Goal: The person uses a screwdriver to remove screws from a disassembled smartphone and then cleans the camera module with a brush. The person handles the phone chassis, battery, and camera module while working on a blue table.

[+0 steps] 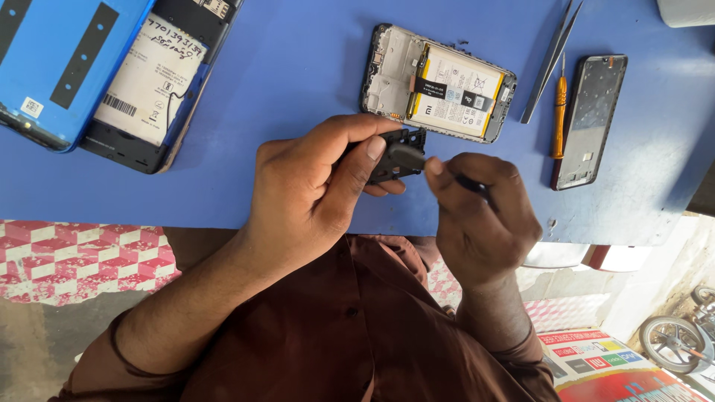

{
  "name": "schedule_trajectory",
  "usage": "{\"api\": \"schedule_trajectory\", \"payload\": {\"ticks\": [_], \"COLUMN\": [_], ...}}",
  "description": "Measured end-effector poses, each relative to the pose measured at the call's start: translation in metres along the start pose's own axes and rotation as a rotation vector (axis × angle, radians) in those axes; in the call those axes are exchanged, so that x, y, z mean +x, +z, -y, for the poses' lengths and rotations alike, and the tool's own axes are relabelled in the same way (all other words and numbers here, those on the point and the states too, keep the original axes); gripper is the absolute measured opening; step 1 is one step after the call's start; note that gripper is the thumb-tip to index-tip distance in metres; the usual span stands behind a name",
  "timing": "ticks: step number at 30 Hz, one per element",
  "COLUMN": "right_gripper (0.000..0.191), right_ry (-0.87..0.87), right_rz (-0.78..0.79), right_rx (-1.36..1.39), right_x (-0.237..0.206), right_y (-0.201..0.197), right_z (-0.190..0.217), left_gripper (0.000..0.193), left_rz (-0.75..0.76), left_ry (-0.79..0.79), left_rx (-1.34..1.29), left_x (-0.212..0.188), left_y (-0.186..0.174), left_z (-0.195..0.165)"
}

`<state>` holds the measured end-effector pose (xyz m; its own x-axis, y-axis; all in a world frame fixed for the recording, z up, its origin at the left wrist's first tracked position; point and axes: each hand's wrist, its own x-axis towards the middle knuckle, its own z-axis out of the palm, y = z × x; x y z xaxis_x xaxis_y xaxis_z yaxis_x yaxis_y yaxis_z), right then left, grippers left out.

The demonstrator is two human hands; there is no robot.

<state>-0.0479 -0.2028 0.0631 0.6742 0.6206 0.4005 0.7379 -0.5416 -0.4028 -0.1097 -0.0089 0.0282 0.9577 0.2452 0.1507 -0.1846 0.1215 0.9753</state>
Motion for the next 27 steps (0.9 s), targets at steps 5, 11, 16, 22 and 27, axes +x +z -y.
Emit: {"api": "schedule_trajectory", "payload": {"ticks": [5,11,16,22,27], "right_gripper": [0.016,0.016,0.018,0.015,0.012], "right_ry": [-0.001,0.012,0.024,0.003,0.086], "right_rz": [0.015,-0.051,-0.029,-0.058,-0.134], "right_rx": [0.073,0.036,0.076,0.019,-0.083], "right_x": [0.002,0.000,0.000,0.000,0.000], "right_y": [-0.006,0.002,0.001,0.007,0.004], "right_z": [-0.002,-0.007,-0.005,0.002,-0.001], "left_gripper": [0.018,0.017,0.018,0.019,0.020], "left_rz": [-0.016,-0.026,-0.038,0.002,0.002], "left_ry": [-0.039,-0.029,-0.086,-0.015,0.018], "left_rx": [-0.011,0.011,0.053,0.021,0.026], "left_x": [0.001,0.002,0.004,0.001,-0.002], "left_y": [0.001,0.002,0.003,0.003,0.003], "left_z": [-0.001,-0.005,-0.005,-0.001,0.002]}}
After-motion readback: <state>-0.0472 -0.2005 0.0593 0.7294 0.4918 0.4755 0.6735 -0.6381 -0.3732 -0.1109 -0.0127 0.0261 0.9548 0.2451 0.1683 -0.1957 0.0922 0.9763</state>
